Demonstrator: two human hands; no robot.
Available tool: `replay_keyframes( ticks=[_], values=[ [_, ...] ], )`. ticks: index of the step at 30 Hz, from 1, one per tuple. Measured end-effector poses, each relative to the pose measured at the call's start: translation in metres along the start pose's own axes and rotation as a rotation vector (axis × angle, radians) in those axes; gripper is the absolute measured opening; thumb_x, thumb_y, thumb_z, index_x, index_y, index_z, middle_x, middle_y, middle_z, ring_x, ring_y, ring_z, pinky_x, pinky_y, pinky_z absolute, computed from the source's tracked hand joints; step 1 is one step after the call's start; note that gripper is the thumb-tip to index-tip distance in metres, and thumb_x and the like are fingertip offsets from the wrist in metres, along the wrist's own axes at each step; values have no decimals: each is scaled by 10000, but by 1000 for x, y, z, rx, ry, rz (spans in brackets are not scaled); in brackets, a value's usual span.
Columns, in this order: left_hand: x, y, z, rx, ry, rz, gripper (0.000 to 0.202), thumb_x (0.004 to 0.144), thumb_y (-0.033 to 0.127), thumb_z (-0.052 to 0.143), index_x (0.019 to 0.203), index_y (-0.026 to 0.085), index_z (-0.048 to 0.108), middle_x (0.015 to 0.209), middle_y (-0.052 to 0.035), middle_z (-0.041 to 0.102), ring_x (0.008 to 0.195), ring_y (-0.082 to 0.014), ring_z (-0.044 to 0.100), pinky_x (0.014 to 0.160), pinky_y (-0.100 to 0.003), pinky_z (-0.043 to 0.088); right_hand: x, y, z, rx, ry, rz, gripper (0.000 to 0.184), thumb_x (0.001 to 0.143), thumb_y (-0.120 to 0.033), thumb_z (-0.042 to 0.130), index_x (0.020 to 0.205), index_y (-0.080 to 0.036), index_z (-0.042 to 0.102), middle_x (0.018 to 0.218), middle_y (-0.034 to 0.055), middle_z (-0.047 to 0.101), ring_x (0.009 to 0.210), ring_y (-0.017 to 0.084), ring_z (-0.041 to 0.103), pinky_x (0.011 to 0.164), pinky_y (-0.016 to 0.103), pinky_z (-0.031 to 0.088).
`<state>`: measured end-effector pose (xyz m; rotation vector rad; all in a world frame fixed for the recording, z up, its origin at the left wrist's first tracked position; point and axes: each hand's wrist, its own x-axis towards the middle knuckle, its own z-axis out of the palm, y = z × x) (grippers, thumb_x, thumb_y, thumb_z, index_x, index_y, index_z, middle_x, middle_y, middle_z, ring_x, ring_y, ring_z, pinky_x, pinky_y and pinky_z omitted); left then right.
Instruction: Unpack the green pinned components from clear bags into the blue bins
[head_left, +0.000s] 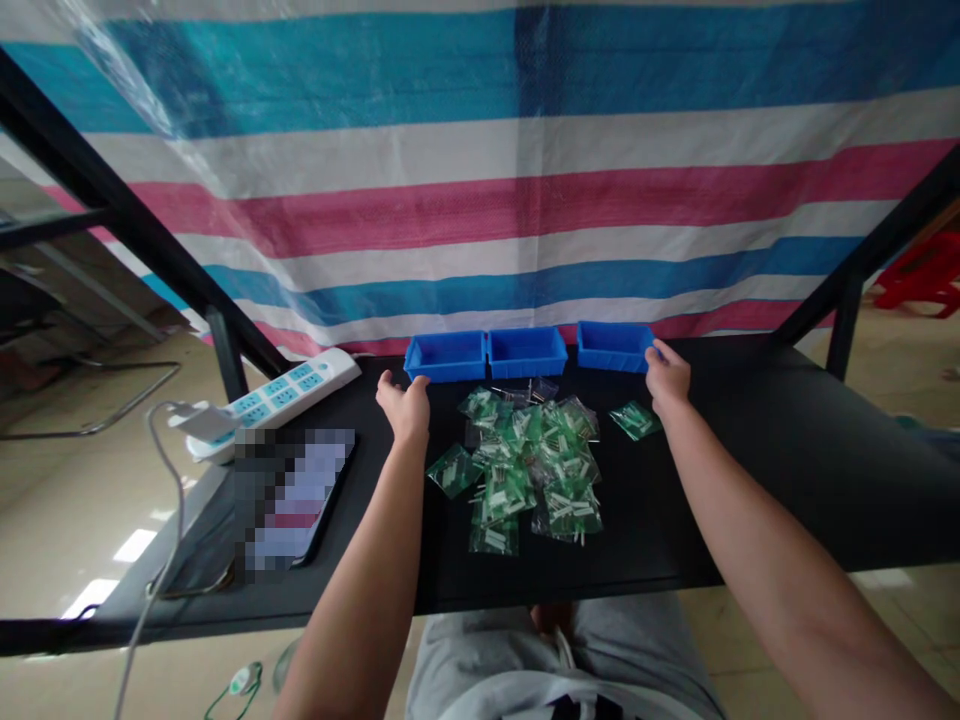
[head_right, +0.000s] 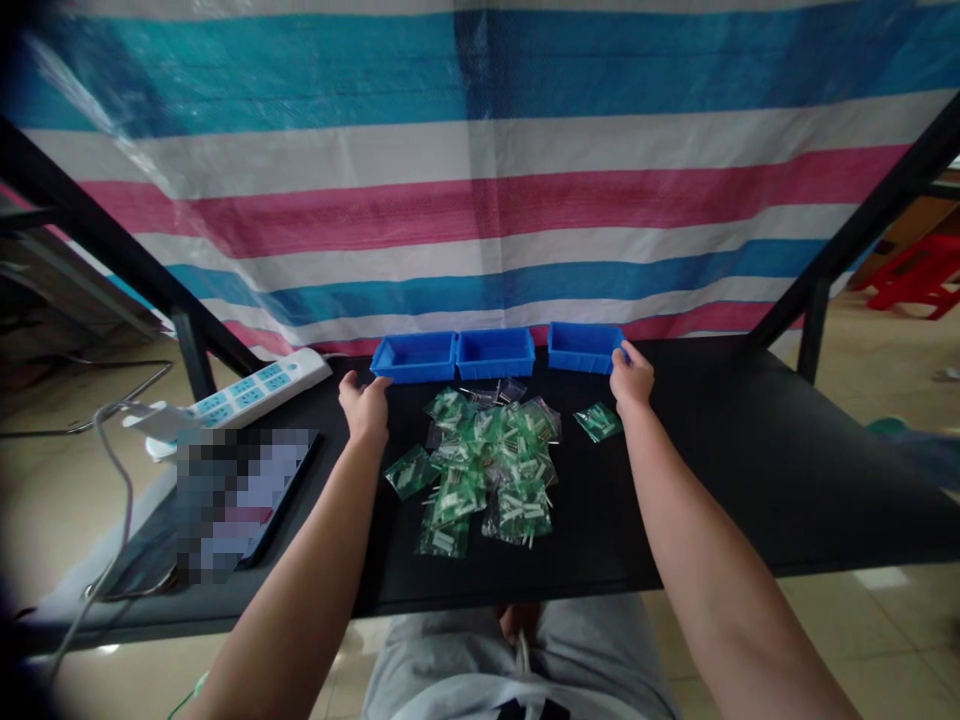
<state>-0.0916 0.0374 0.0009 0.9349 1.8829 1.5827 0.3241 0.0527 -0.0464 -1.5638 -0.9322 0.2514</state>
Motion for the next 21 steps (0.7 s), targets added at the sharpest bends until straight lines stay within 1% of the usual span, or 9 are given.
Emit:
replay_keyframes(
  ticks=[3, 5, 7, 10, 12, 16, 18, 21],
  values=[
    [5, -4, 3, -119, -45, -45, 730, 680, 254, 660, 1347, 193, 370, 1438, -167, 389, 1298, -304, 462, 1076, -461, 401, 2, 0, 4, -51, 67, 98, 515, 807, -386, 529, 1233, -107, 613, 1218, 165, 656, 1104, 274, 628, 998, 447, 459],
    [6, -6, 5, -154, -72, -50, 731, 683, 245, 649, 1353, 193, 361, 1454, -161, 389, 1307, -290, 463, 1061, -437, 424, 3, -1, 5, -85, 80, 114, 528, 814, -392, 518, 1247, -98, 594, 1204, 183, 655, 1091, 285, 628, 986, 470, 460],
    [7, -7, 7, -164, -95, -43, 725, 685, 238, 641, 1352, 197, 361, 1450, -157, 407, 1306, -281, 471, 1057, -432, 432, 5, 0, 6, -106, 75, 110, 501, 822, -418, 511, 1213, -123, 615, 1172, 174, 667, 1086, 292, 623, 986, 488, 449],
    [9, -11, 8, -165, -133, -14, 697, 691, 239, 632, 1339, 232, 377, 1417, -133, 458, 1300, -280, 482, 1049, -453, 439, 5, 1, 7, -121, 30, 98, 443, 832, -473, 507, 1129, -184, 664, 1124, 131, 691, 1085, 283, 620, 992, 478, 440],
    [10, -13, 9, -162, -146, 4, 676, 690, 238, 635, 1323, 244, 399, 1373, -121, 502, 1287, -284, 494, 1043, -462, 444, 5, 2, 7, -141, -18, 94, 453, 838, -511, 503, 1123, -202, 672, 1124, 119, 695, 1104, 281, 612, 999, 471, 431],
    [9, -13, 9, -173, -137, 35, 638, 676, 210, 640, 1282, 233, 440, 1325, -114, 543, 1277, -272, 505, 1054, -427, 441, 5, -2, 6, -221, -111, 140, 558, 846, -584, 478, 1208, -192, 643, 1220, 148, 652, 1210, 323, 552, 1064, 518, 353],
    [9, -11, 10, -198, -136, 30, 632, 671, 204, 641, 1271, 217, 442, 1330, -119, 537, 1277, -261, 505, 1064, -400, 432, 6, -4, 4, -205, -161, 152, 607, 841, -605, 482, 1254, -179, 610, 1272, 158, 621, 1261, 333, 514, 1094, 524, 316],
    [7, -8, 7, -169, -111, 7, 618, 668, 233, 658, 1249, 212, 449, 1324, -122, 529, 1266, -269, 508, 1079, -416, 409, 2, -5, -2, -153, -192, 136, 671, 841, -634, 471, 1319, -168, 539, 1309, 159, 594, 1284, 314, 497, 1101, 499, 327]
  ],
)
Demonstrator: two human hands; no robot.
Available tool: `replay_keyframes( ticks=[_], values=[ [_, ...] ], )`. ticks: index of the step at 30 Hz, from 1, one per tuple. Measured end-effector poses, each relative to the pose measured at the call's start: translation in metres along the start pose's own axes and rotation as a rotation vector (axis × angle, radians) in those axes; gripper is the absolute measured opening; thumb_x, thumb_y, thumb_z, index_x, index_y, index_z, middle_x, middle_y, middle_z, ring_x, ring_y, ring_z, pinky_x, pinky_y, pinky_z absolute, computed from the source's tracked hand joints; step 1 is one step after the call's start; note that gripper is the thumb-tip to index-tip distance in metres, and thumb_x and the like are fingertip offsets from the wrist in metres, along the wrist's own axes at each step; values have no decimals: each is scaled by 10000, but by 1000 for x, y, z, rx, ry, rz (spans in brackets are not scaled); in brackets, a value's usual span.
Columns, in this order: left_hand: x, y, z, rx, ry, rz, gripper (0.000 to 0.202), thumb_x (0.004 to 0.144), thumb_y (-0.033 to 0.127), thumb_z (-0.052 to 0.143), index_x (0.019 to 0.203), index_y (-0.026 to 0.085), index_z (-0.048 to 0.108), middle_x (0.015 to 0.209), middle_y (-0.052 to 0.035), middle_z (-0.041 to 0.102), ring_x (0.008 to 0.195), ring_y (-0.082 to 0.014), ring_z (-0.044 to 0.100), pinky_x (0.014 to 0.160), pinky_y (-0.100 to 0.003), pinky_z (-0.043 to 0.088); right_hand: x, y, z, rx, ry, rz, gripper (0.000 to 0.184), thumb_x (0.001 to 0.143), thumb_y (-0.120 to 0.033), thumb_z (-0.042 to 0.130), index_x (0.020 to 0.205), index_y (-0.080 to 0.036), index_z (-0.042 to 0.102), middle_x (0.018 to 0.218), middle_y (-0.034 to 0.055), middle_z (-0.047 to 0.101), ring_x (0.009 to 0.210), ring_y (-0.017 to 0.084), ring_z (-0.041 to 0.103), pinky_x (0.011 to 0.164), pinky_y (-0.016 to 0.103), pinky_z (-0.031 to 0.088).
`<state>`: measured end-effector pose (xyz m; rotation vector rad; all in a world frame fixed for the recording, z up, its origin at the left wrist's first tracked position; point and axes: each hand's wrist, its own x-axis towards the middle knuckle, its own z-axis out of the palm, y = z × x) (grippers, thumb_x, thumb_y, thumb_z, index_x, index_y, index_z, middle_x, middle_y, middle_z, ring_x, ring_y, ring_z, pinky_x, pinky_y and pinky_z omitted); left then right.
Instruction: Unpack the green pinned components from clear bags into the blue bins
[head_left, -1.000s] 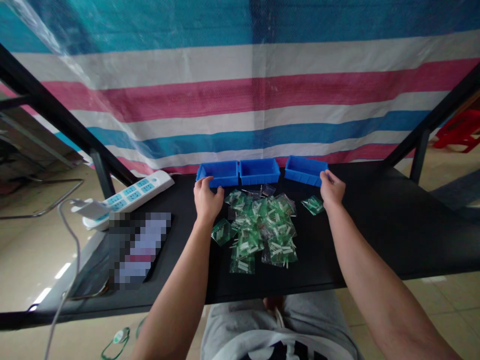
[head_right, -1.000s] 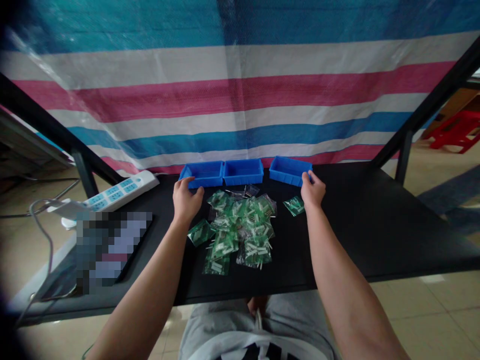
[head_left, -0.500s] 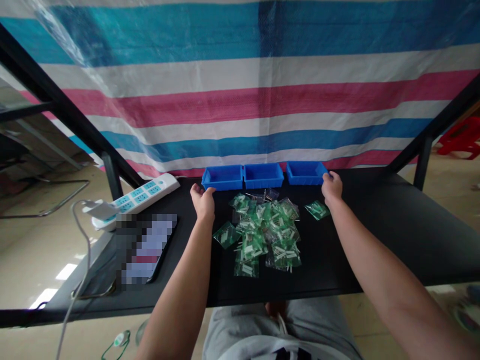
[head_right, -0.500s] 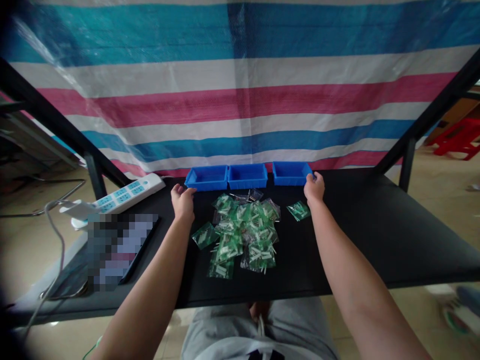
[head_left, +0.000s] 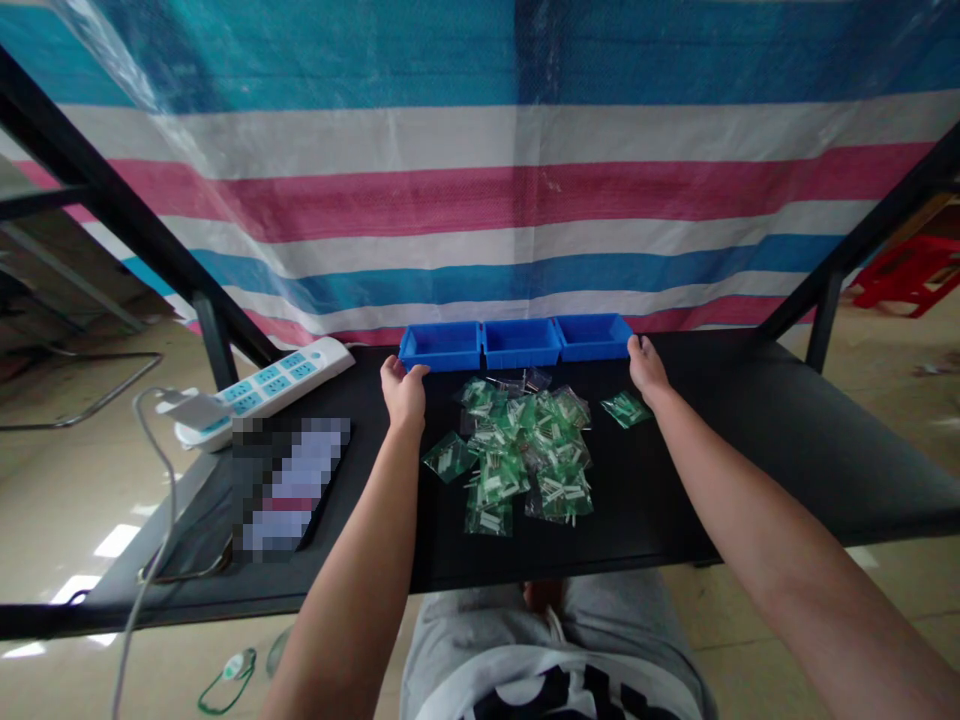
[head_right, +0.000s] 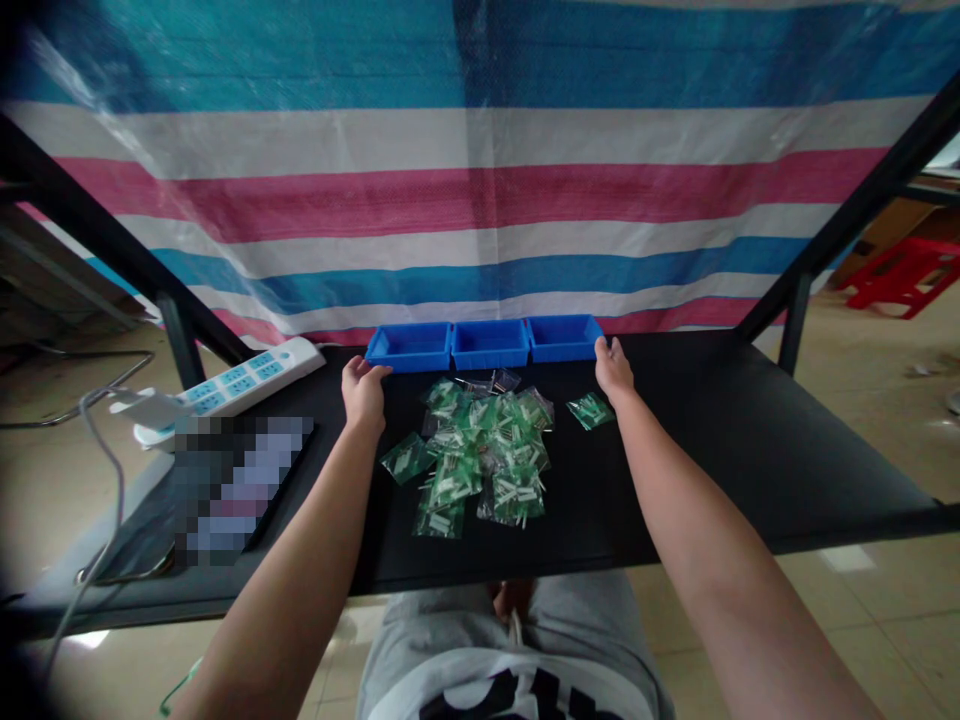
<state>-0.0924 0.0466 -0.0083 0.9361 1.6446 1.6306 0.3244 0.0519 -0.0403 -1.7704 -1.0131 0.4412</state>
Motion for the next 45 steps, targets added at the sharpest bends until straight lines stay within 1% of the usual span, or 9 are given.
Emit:
replay_keyframes(
  ticks=[4, 8, 13, 18, 21, 25, 29, 35, 45],
  values=[
    [-11, 9, -7, 201, 77, 94, 585, 668, 271, 673, 1216, 183, 486, 1284, -142, 527, 1266, -314, 478, 1097, -485, 362, -21, 6, -12, 152, -13, -37, 721, 839, -656, 448, 1381, -181, 437, 1369, 146, 544, 1260, 272, 528, 1052, 466, 413],
    [-31, 25, -11, 509, -13, 439, 502, 703, 245, 646, 1180, 131, 538, 1313, -185, 482, 1298, -342, 430, 1123, -472, 335, -53, 11, -32, 190, -167, -163, 744, 785, -650, 550, 1373, -206, 450, 1416, 143, 502, 1314, 278, 481, 1085, 474, 392],
    [-45, 37, -21, 698, -576, 616, 619, 755, 518, 647, 1255, 165, 560, 1334, -172, 517, 1278, -363, 471, 1110, -499, 343, -88, -1, -52, -212, -495, -503, 885, 755, -688, 579, 1454, -185, 381, 1503, 168, 392, 1417, 328, 322, 1165, 526, 249],
    [-65, 29, -40, 844, -1011, 681, 1280, 441, 721, 776, 1506, 212, 279, 1591, -201, 165, 1458, -461, 81, 1157, -590, 148, -112, -25, -42, -436, -765, -729, 1214, 614, -765, 660, 1549, -205, 124, 1605, 157, 166, 1482, 365, 105, 1183, 561, 150],
    [-83, 24, -43, 948, -1205, 733, 1425, 375, 761, 763, 1541, 231, 138, 1608, -199, -23, 1451, -480, -31, 1141, -631, 99, -129, -41, -27, -490, -867, -785, 1383, 486, -801, 704, 1552, -220, 42, 1620, 156, 40, 1478, 404, -5, 1167, 614, 68],
    [-96, 23, -30, 1019, -1230, 778, 1438, 382, 806, 720, 1545, 223, 107, 1602, -218, -40, 1451, -487, -9, 1127, -655, 84, -146, -57, -10, -524, -908, -785, 1421, 405, -790, 744, 1549, -260, 89, 1615, 150, -88, 1455, 460, -76, 1129, 671, 33],
    [-97, 23, -6, 1002, -1204, 848, 1440, 371, 810, 718, 1543, 223, 121, 1593, -227, 118, 1446, -476, 113, 1116, -653, 126, -147, -64, 1, -499, -877, -774, 1300, 446, -740, 766, 1530, -283, 212, 1611, 149, 137, 1462, 440, 105, 1124, 682, 47],
    [-100, 20, 16, 894, -1083, 913, 1275, 446, 786, 709, 1501, 212, 279, 1485, -185, 391, 1312, -409, 373, 1079, -560, 277, -135, -65, 14, -302, -716, -705, 993, 546, -492, 827, 1419, -230, 433, 1386, 136, 539, 1280, 346, 487, 1106, 547, 300],
    [-95, 13, 15, 813, -889, 889, 832, 652, 590, 712, 1337, 169, 501, 1262, -141, 579, 1136, -310, 534, 993, -447, 396, -123, -57, 12, 2, -644, -545, 843, 602, -305, 822, 1372, -216, 491, 1300, 97, 619, 1175, 287, 599, 1020, 425, 459]
  ],
)
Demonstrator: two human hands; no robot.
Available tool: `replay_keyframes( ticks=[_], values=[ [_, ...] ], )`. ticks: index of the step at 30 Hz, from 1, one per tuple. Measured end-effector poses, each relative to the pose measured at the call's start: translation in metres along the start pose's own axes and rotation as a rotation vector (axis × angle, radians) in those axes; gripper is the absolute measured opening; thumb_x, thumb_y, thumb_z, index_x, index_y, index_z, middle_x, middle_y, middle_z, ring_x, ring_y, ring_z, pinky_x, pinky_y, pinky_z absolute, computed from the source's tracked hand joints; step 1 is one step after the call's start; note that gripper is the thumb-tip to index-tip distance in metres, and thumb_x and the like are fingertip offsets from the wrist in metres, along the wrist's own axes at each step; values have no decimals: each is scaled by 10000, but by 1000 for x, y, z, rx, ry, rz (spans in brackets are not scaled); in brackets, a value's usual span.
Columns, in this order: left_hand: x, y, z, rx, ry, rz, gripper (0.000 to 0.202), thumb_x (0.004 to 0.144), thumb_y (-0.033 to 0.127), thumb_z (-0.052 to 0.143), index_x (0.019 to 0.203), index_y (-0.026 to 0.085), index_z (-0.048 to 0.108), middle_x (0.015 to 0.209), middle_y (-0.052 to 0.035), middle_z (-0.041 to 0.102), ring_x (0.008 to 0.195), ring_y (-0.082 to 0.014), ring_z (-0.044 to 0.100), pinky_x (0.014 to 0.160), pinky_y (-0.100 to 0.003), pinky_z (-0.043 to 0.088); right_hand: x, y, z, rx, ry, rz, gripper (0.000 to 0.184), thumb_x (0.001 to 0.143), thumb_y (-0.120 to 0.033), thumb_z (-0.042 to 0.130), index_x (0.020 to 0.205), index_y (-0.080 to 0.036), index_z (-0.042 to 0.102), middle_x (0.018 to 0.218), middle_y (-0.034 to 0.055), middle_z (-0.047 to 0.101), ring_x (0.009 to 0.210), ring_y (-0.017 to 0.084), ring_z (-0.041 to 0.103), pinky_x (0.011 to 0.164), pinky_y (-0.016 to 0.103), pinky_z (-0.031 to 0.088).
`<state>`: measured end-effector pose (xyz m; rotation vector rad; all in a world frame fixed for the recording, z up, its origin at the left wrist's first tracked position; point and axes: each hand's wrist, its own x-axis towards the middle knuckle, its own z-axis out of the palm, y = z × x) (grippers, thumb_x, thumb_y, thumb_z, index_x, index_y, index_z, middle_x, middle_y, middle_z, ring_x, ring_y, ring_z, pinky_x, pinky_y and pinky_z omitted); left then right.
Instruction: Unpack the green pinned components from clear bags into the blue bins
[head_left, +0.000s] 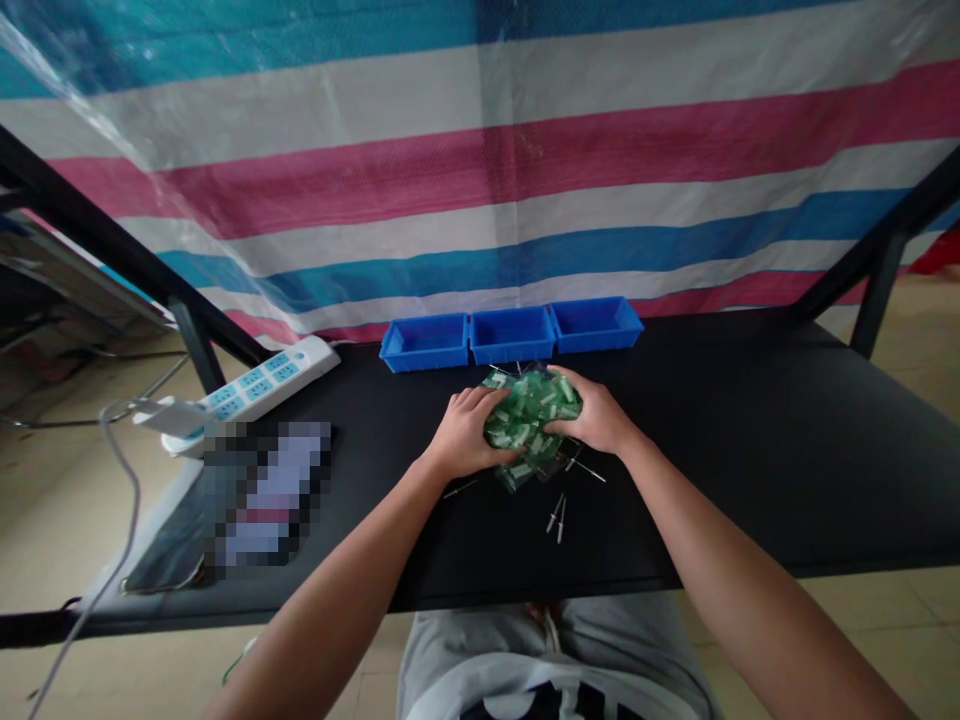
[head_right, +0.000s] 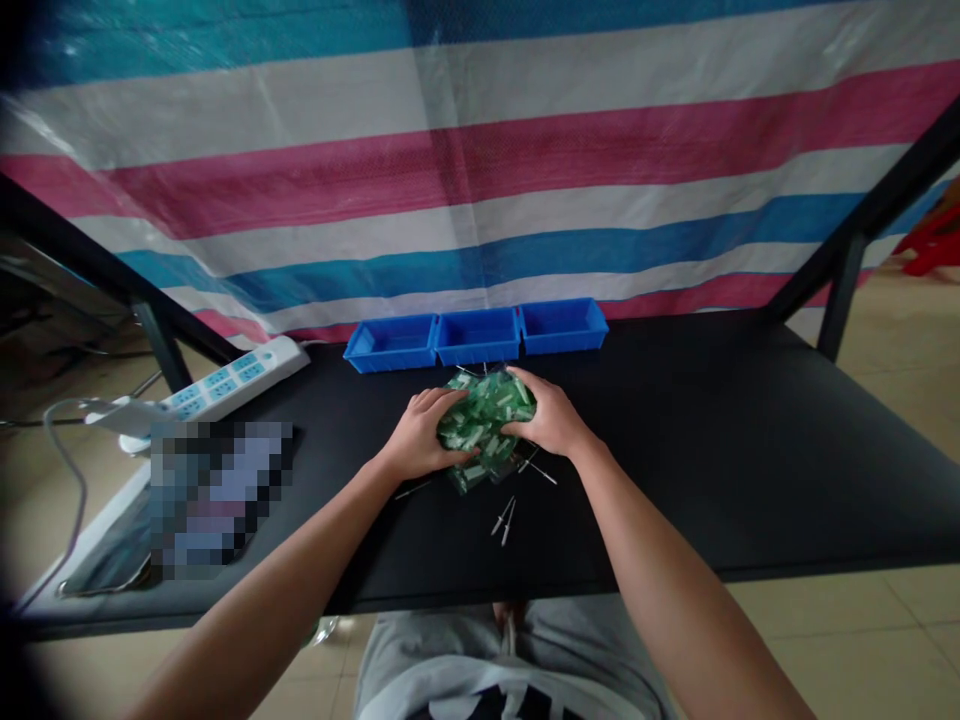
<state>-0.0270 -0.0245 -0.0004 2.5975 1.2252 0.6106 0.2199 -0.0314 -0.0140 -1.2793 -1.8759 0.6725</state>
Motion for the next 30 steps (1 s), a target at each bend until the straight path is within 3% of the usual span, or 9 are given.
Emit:
replay_keyframes(
  ticks=[3, 5, 11, 14, 18, 20, 25, 28, 30],
  values=[
    [-1, -7, -3, -16, -18, 18, 662, 717, 496, 692, 1286, 190, 550, 1256, -120, 588, 1146, -284, 544, 996, -418, 407, 0, 0, -3, 22, 47, 7, 743, 640, -248, 793, 1335, -200, 534, 1227, 91, 665, 1108, 265, 641, 985, 402, 486],
    [-3, -12, -6, -9, -54, 33, 674, 724, 499, 689, 1304, 190, 541, 1289, -127, 569, 1182, -290, 525, 1016, -426, 400, -1, -1, -6, 24, 79, 10, 690, 652, -209, 777, 1308, -189, 563, 1204, 94, 678, 1092, 258, 648, 974, 390, 494],
    [-12, -14, -18, 23, -196, 49, 1094, 569, 735, 711, 1456, 189, 377, 1485, -180, 383, 1360, -395, 349, 1107, -555, 293, -3, 2, -15, -34, 104, 4, 446, 648, -236, 786, 1083, -195, 697, 1102, 89, 707, 1017, 267, 669, 947, 408, 508],
    [-13, -12, -19, 31, -177, 55, 1089, 585, 785, 659, 1448, 175, 394, 1513, -194, 348, 1402, -415, 288, 1126, -580, 259, -7, 7, -19, -108, 112, 66, 623, 623, -329, 812, 1204, -188, 638, 1217, 122, 650, 1124, 293, 617, 1016, 446, 462],
    [-8, -8, -11, 53, 28, 34, 723, 800, 668, 547, 1324, 171, 542, 1421, -163, 490, 1360, -328, 405, 1117, -493, 336, -14, 5, -23, -255, 83, 105, 1116, 569, -508, 825, 1500, -198, 293, 1504, 174, 376, 1402, 363, 332, 1127, 535, 314],
    [-3, -6, -7, 59, 69, 49, 682, 818, 640, 544, 1303, 161, 560, 1389, -155, 529, 1336, -302, 445, 1109, -455, 364, -16, -1, -22, -328, 43, 58, 1205, 574, -596, 794, 1535, -210, 178, 1567, 160, 262, 1457, 364, 206, 1165, 537, 236],
    [4, -2, -4, 89, -82, 27, 953, 685, 753, 597, 1422, 168, 446, 1497, -175, 404, 1403, -356, 345, 1136, -510, 314, -16, -20, -7, -506, -172, 28, 1096, 670, -735, 635, 1540, -255, 172, 1613, 141, 142, 1482, 360, 109, 1163, 562, 167],
    [2, 0, -5, 112, -191, -15, 1211, 525, 843, 626, 1493, 182, 323, 1557, -201, 275, 1447, -417, 205, 1156, -582, 215, -13, -25, 2, -608, -273, 51, 1200, 585, -786, 653, 1543, -270, 147, 1617, 152, 92, 1473, 412, 91, 1136, 636, 109],
    [1, 1, -6, 116, -238, -36, 1303, 465, 855, 642, 1519, 195, 252, 1579, -203, 212, 1457, -440, 137, 1152, -611, 177, -12, -25, 5, -632, -288, 61, 1253, 531, -785, 686, 1541, -258, 165, 1603, 172, 156, 1455, 437, 151, 1120, 658, 115]
  ],
)
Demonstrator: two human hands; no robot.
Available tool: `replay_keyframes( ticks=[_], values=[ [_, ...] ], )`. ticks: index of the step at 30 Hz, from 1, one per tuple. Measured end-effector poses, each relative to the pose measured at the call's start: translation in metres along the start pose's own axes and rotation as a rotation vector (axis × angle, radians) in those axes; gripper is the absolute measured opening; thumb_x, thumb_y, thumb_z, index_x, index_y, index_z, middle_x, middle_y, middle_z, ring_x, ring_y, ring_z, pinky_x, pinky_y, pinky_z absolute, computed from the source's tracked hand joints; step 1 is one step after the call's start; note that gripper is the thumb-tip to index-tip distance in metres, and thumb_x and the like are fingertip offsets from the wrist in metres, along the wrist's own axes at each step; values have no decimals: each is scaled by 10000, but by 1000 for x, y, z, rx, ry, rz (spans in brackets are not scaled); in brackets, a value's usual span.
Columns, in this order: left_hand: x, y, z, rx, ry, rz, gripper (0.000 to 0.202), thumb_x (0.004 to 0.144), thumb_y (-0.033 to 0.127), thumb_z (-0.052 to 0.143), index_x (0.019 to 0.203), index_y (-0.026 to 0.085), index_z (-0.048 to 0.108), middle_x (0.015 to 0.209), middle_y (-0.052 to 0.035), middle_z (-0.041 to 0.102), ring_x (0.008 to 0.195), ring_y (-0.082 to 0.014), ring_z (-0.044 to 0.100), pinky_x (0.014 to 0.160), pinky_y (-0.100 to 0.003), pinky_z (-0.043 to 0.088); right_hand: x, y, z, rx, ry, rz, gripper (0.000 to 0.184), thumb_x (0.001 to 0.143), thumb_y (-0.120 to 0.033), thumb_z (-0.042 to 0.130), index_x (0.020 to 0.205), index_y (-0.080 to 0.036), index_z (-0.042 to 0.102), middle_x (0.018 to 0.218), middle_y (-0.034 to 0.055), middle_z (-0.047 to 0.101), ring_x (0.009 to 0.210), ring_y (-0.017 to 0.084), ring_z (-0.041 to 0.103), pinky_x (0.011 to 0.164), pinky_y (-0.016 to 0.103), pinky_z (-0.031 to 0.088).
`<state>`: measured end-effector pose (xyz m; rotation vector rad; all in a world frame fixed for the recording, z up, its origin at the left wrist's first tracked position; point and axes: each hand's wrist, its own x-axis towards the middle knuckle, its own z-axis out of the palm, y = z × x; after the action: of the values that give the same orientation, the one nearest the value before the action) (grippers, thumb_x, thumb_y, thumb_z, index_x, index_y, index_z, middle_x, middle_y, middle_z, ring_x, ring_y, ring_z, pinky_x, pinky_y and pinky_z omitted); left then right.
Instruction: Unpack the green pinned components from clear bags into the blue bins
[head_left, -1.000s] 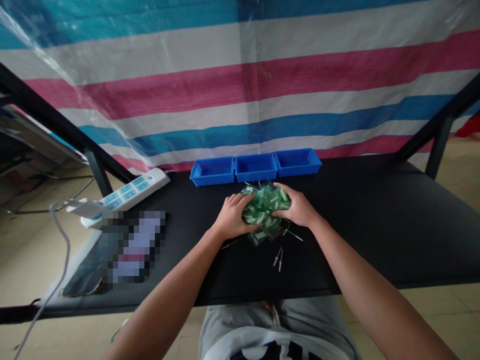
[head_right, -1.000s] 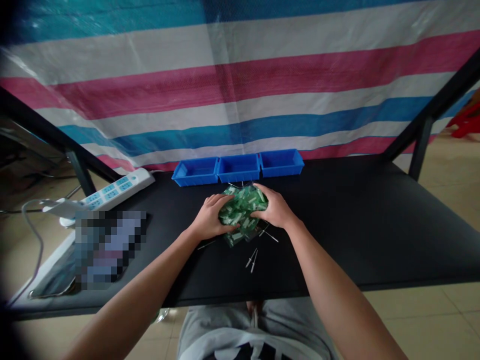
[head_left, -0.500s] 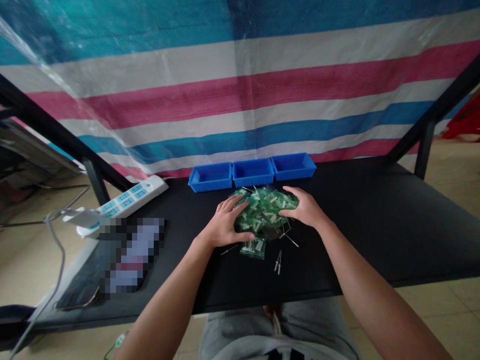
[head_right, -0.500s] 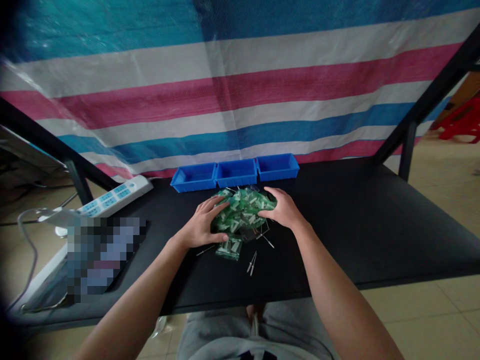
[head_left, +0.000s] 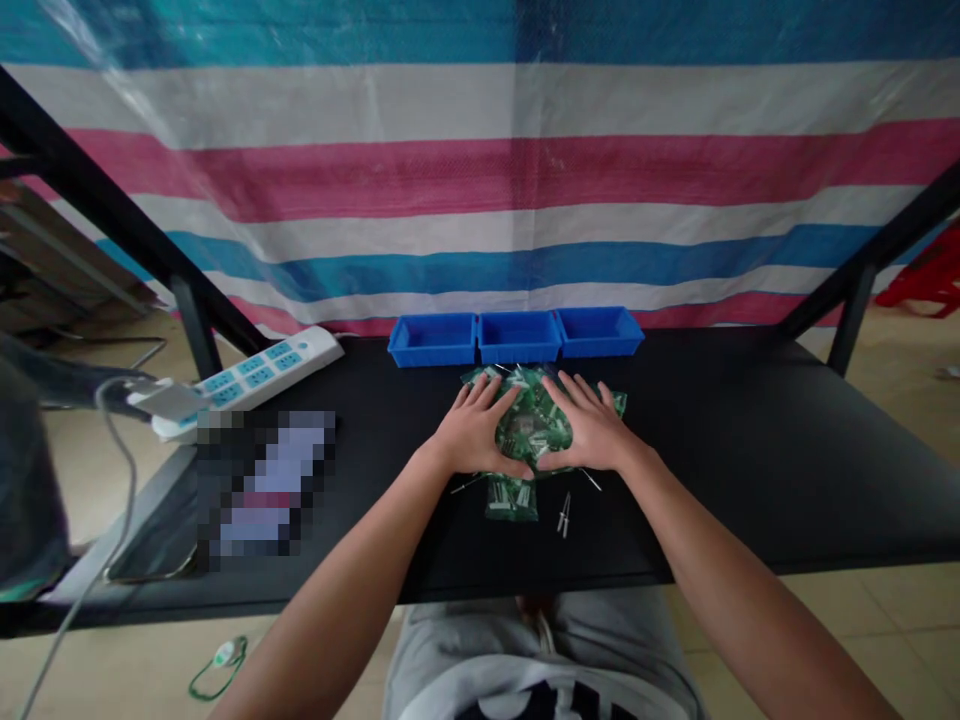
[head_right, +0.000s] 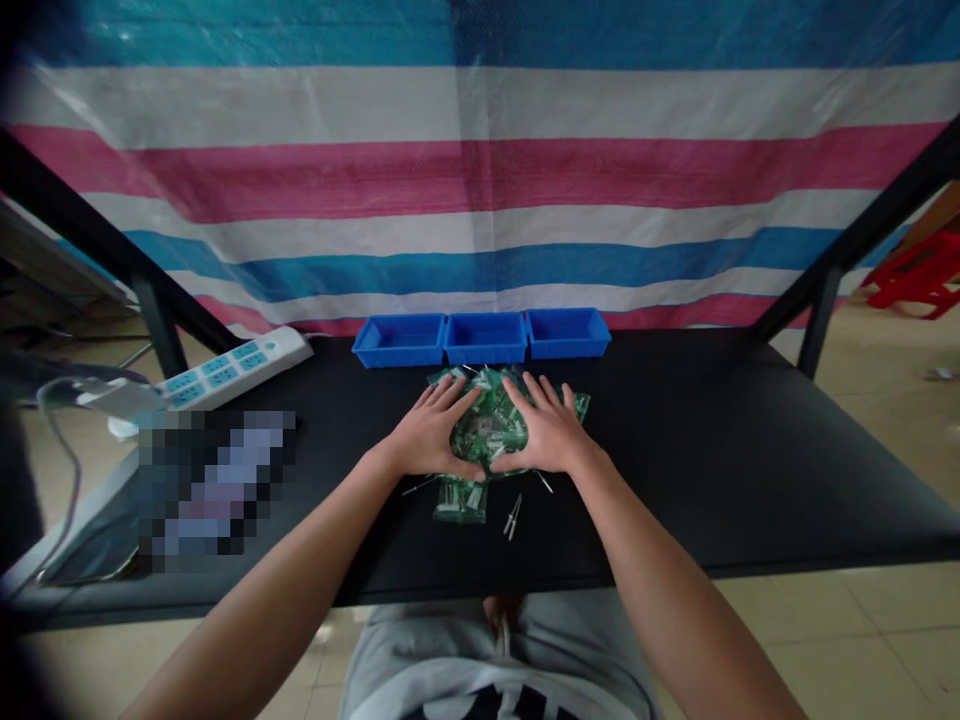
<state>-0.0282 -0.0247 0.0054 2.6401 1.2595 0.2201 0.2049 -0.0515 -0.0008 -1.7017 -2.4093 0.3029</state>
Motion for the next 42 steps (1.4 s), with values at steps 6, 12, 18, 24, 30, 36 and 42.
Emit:
replay_keyframes(
  ticks=[6, 12, 18, 24, 30, 36, 42],
  values=[
    [-1, 2, 0, -54, 95, -16, 1186, 545, 743, 705, 1501, 177, 290, 1444, -183, 458, 1326, -401, 415, 1088, -559, 324, 3, 6, 3, 123, 221, 18, 863, 643, -550, 744, 1384, -203, 468, 1306, 143, 613, 1211, 357, 555, 1048, 534, 355],
    [-3, -6, 2, -170, 288, -32, 437, 804, 512, 616, 1107, 205, 689, 1069, -91, 685, 1024, -262, 622, 938, -415, 479, 1, 18, 3, 328, 379, 69, 547, 674, -524, 741, 1128, -235, 642, 1033, 71, 732, 932, 293, 680, 875, 432, 501],
    [-12, -10, -5, -118, 179, 40, 654, 738, 664, 623, 1203, 206, 652, 1325, -133, 575, 1248, -324, 514, 1091, -509, 356, -2, 34, 3, 377, 429, -12, 474, 857, -588, 512, 1063, -206, 703, 1131, 112, 705, 1104, 279, 631, 1001, 437, 457],
    [-14, 3, -3, -67, 51, 82, 1010, 694, 785, 560, 1492, 213, 322, 1570, -182, 251, 1451, -396, 208, 1153, -602, 179, -5, 30, 8, 399, 458, -71, 674, 893, -656, 356, 1317, -175, 565, 1336, 132, 592, 1315, 287, 479, 1113, 462, 364],
    [-14, 16, -8, -51, 143, 88, 903, 792, 719, 507, 1481, 160, 342, 1571, -202, 236, 1454, -384, 210, 1173, -553, 188, -6, 13, 4, 73, 366, -28, 702, 889, -592, 425, 1457, -181, 390, 1531, 149, 367, 1448, 358, 241, 1156, 604, 154],
    [-65, 18, -14, 30, 80, 44, 1296, 479, 875, 615, 1517, 192, 245, 1599, -213, 110, 1449, -488, 58, 1121, -670, 153, -58, 13, -5, 66, 380, -32, 994, 750, -704, 568, 1531, -210, 201, 1571, 165, 268, 1458, 394, 187, 1140, 610, 166],
    [-67, 30, 12, 46, 132, -42, 1382, 459, 904, 584, 1530, 130, 183, 1594, -255, 25, 1439, -515, -6, 1113, -685, 112, -87, -19, 11, -17, 127, -120, 1271, 536, -828, 644, 1542, -215, 167, 1610, 200, 72, 1459, 470, 2, 1103, 704, 86]
  ],
)
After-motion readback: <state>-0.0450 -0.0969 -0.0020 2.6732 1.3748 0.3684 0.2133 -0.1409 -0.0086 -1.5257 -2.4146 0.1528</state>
